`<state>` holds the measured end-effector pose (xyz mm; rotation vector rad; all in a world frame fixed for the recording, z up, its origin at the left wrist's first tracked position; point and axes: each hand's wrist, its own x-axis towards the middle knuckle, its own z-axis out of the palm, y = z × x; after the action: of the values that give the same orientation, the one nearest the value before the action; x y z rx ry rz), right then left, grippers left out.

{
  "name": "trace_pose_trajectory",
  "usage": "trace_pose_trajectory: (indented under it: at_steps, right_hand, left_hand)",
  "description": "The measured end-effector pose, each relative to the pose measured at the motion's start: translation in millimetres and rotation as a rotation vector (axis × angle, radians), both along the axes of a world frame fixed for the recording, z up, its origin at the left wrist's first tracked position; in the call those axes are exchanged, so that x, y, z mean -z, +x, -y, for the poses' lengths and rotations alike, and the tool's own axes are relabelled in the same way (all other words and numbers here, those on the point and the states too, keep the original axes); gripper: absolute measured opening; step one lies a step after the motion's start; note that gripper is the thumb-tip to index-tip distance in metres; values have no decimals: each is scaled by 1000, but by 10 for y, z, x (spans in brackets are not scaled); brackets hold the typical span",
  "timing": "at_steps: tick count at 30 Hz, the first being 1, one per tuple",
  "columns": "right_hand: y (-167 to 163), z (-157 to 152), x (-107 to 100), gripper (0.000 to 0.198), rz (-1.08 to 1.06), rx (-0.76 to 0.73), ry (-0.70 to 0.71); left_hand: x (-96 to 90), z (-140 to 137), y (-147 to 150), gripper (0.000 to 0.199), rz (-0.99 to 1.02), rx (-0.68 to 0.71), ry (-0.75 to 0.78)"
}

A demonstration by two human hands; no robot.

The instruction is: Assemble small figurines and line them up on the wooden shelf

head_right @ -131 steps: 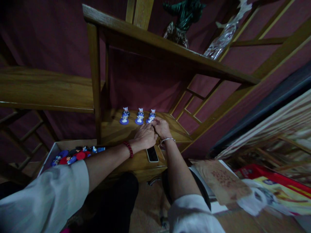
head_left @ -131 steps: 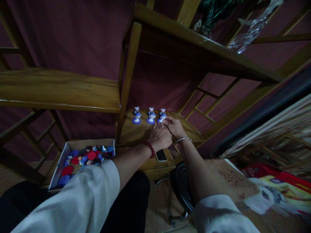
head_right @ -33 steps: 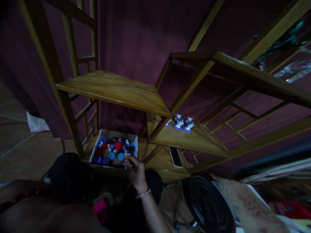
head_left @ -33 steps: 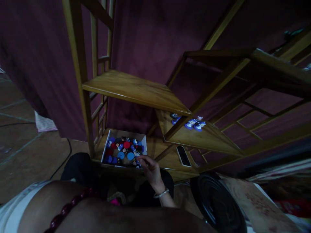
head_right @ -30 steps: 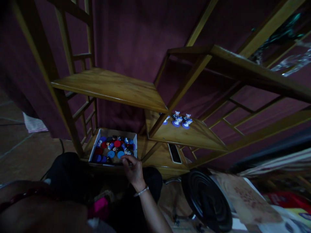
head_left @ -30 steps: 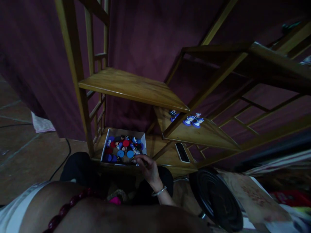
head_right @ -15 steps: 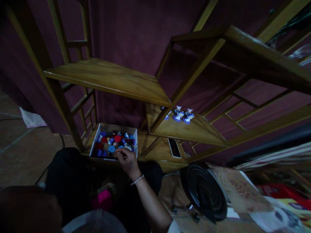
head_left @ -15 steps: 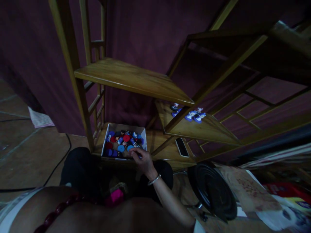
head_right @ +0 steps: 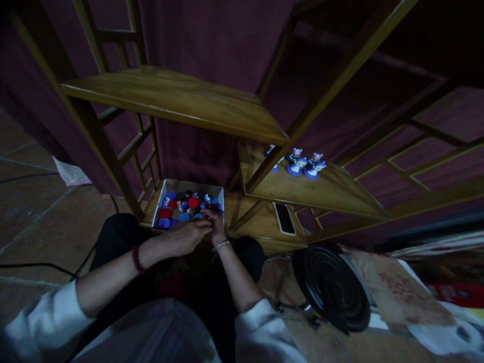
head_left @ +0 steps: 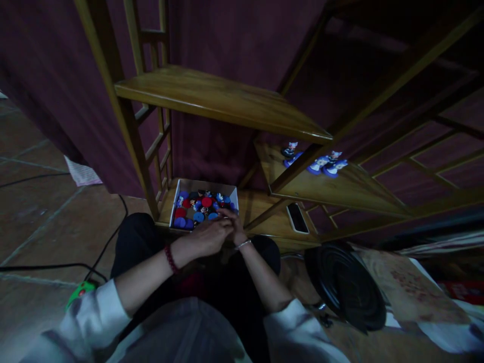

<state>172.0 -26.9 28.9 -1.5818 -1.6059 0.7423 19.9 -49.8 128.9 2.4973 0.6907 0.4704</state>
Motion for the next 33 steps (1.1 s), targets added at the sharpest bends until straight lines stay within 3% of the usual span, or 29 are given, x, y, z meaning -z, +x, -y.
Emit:
trace_pose_trajectory:
  at_steps: [3, 5, 10, 16, 24, 30, 33]
  right_hand:
    - [63, -24, 147, 26, 107, 80, -39]
    - [71, -20, 220, 24, 178, 118, -65]
    - [67, 12, 322, 23, 289, 122, -71]
    - [99, 14, 390, 25, 259, 126, -56]
    - [-15, -148, 453, 27, 204, 128, 39]
    - [-186, -268, 449, 37, 336, 62, -91]
    - [-198, -270, 462, 42, 423, 58, -137]
  left_hand:
    - [423, -156, -56, 37, -184, -179, -20]
    - [592, -196, -95, 36, -280, -221, -59]
    - [782, -237, -151, 41, -439, -258, -151]
    - [1037, -272, -217, 40, -467, -248, -144]
    - [1164, -280, -245, 40, -423, -285, -66]
    - [1185, -332, -271, 38, -365, -307, -94]
    - [1207, -370, -282, 31, -314, -425, -146]
